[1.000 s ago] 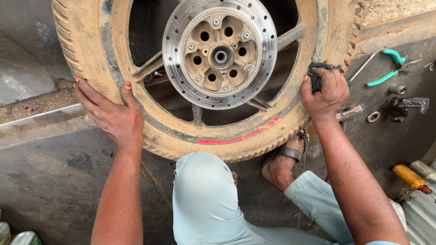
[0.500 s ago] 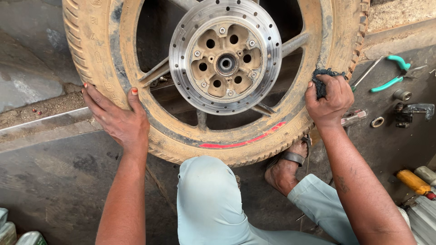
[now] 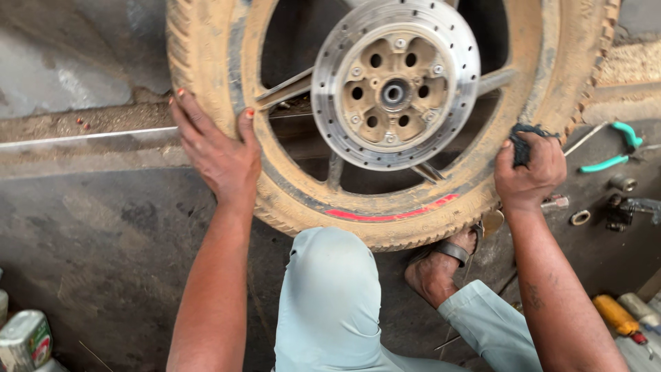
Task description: The person wipes the central hub of a motorcycle wheel with a cloth and then uses a hammer and a metal punch to strike the assembly components.
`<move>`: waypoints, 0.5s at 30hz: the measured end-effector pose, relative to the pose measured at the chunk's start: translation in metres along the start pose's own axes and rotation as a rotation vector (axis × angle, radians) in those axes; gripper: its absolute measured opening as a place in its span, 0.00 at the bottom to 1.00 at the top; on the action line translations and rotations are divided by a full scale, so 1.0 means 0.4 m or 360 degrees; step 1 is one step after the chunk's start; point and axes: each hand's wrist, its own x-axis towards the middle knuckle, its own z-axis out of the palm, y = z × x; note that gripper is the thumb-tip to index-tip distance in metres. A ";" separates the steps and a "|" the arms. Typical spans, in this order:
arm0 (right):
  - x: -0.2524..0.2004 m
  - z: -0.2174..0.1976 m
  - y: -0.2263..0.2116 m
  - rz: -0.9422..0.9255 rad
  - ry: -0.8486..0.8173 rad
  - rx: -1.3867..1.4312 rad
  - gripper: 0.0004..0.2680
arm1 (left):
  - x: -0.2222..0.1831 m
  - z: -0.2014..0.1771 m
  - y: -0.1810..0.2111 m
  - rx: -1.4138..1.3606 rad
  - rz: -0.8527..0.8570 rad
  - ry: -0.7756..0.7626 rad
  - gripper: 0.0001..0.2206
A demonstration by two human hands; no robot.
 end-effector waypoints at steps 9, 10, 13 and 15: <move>-0.016 0.003 0.007 0.0073 -0.0048 -0.0019 0.06 | 0.003 0.001 -0.008 0.0005 -0.0028 -0.0060 0.42; -0.014 0.003 0.009 0.0049 -0.0040 -0.0024 0.06 | 0.004 0.006 -0.012 0.0029 -0.0031 -0.0089 0.42; -0.004 0.002 0.004 0.0030 -0.0006 -0.0069 0.08 | 0.006 0.028 -0.029 0.0112 0.0010 -0.0058 0.44; -0.003 -0.005 -0.002 0.0049 0.0086 -0.0109 0.12 | -0.019 0.044 -0.036 0.0390 0.0281 0.0239 0.42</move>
